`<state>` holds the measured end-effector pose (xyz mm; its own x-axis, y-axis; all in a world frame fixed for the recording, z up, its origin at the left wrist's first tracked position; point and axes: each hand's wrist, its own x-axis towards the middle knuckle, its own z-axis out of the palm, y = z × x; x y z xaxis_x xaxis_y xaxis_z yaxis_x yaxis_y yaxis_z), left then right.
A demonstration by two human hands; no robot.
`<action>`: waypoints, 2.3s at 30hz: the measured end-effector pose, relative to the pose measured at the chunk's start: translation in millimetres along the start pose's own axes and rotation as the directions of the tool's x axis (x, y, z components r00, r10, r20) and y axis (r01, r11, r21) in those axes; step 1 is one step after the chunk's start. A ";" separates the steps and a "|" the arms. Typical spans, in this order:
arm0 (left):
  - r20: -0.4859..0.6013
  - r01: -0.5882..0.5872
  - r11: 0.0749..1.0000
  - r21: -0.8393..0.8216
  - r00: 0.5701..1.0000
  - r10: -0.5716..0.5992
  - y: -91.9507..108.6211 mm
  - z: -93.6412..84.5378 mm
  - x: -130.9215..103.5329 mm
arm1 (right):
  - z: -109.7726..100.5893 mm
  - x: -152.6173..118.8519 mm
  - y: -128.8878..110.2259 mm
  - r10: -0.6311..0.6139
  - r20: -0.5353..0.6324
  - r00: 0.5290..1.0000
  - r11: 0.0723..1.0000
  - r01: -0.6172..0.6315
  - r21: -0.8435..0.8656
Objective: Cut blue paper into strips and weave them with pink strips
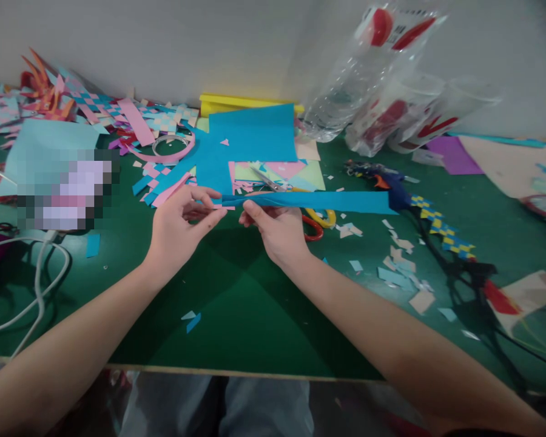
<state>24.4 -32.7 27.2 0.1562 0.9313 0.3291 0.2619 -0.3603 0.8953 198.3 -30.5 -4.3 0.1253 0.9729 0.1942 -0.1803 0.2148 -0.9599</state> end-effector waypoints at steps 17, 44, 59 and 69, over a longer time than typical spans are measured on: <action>0.003 -0.006 0.999 0.040 1.000 0.005 -4.5 0.0 3.4 | -0.7 -1.2 -1.1 -0.010 0.040 0.999 0.999 0.011 -0.030; 0.057 -0.076 0.997 -0.025 0.995 0.078 -4.8 -0.4 3.3 | -2.9 -1.7 -0.3 -0.043 0.117 0.992 0.993 0.055 -0.105; 0.204 -0.051 0.989 0.137 0.979 0.022 -11.7 -2.4 7.2 | -1.5 -2.5 -10.1 0.091 0.276 0.957 0.958 -0.008 -0.288; 0.208 0.009 0.999 -0.040 0.978 -0.001 -3.6 1.1 6.2 | -2.3 -7.7 -13.1 0.077 0.545 0.835 0.858 0.223 -0.463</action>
<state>25.5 -25.8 25.7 0.3503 0.9001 0.2592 0.2249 -0.3494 0.9096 201.9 -41.0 6.4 -0.4410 0.8752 0.1989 0.3247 0.3622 -0.8737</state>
